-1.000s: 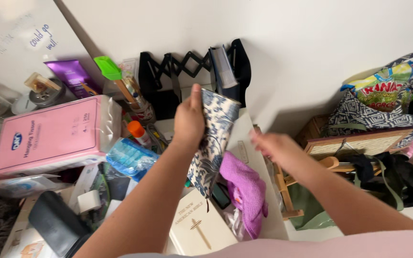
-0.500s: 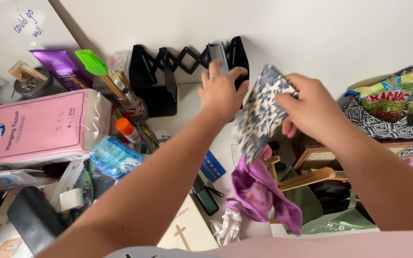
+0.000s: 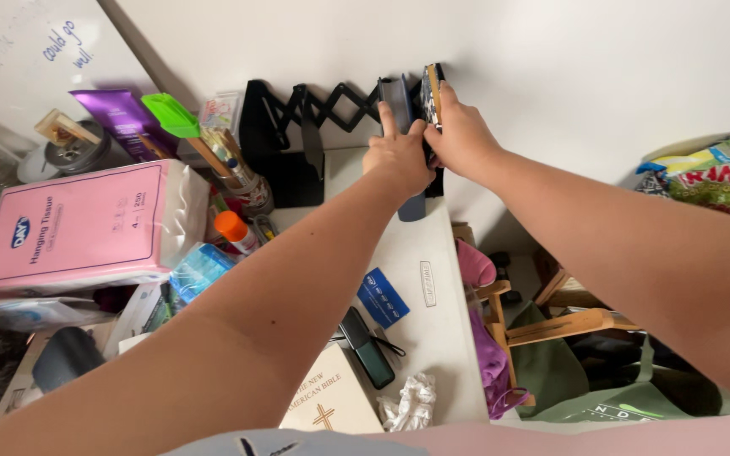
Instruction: The person wipes several books, a notebook, and a small card with a purple cloth by hand. They then rearrange various items on a cluttered desk, including stacking books, moving a tissue box, and shifting several cards and small containers.
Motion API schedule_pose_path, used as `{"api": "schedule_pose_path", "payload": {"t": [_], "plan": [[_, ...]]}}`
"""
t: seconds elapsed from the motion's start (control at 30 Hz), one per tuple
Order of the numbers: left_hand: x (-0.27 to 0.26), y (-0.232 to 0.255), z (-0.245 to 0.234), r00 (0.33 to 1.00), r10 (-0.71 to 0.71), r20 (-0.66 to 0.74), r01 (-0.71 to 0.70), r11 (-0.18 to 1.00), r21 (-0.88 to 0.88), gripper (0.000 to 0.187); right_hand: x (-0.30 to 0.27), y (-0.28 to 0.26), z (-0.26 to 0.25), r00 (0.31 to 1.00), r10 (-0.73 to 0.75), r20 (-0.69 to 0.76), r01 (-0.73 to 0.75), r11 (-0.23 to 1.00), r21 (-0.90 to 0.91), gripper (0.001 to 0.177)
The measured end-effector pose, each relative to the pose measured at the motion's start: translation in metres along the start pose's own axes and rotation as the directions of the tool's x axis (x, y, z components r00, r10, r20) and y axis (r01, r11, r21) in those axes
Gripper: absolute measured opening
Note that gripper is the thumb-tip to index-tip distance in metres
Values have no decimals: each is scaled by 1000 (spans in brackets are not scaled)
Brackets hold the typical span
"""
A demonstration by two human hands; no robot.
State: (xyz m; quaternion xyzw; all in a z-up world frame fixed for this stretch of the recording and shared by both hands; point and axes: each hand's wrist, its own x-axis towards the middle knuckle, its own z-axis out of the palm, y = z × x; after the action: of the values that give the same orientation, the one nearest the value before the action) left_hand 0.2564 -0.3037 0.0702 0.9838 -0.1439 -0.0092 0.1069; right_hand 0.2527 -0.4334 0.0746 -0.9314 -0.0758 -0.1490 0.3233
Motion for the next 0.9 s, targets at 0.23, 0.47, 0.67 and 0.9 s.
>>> {"api": "schedule_pose_path", "payload": {"t": [0.23, 0.47, 0.67, 0.9], "plan": [[-2, 1, -5, 999, -26, 27, 26, 1000, 2, 106, 19, 20, 10, 990, 36, 136, -7, 978, -210, 90], [-14, 0, -28, 997, -72, 24, 74, 995, -60, 143, 3, 13, 4, 970, 105, 221, -116, 992, 38, 63], [-43, -28, -35, 998, -57, 7, 58, 994, -89, 140, -46, 40, -12, 985, 152, 85, -174, 846, 505, 27], [-123, -65, -2, 994, -54, -94, 24, 955, -296, 111, -232, 145, 66, 384, 790, 478, -919, 279, 278, 18]]}}
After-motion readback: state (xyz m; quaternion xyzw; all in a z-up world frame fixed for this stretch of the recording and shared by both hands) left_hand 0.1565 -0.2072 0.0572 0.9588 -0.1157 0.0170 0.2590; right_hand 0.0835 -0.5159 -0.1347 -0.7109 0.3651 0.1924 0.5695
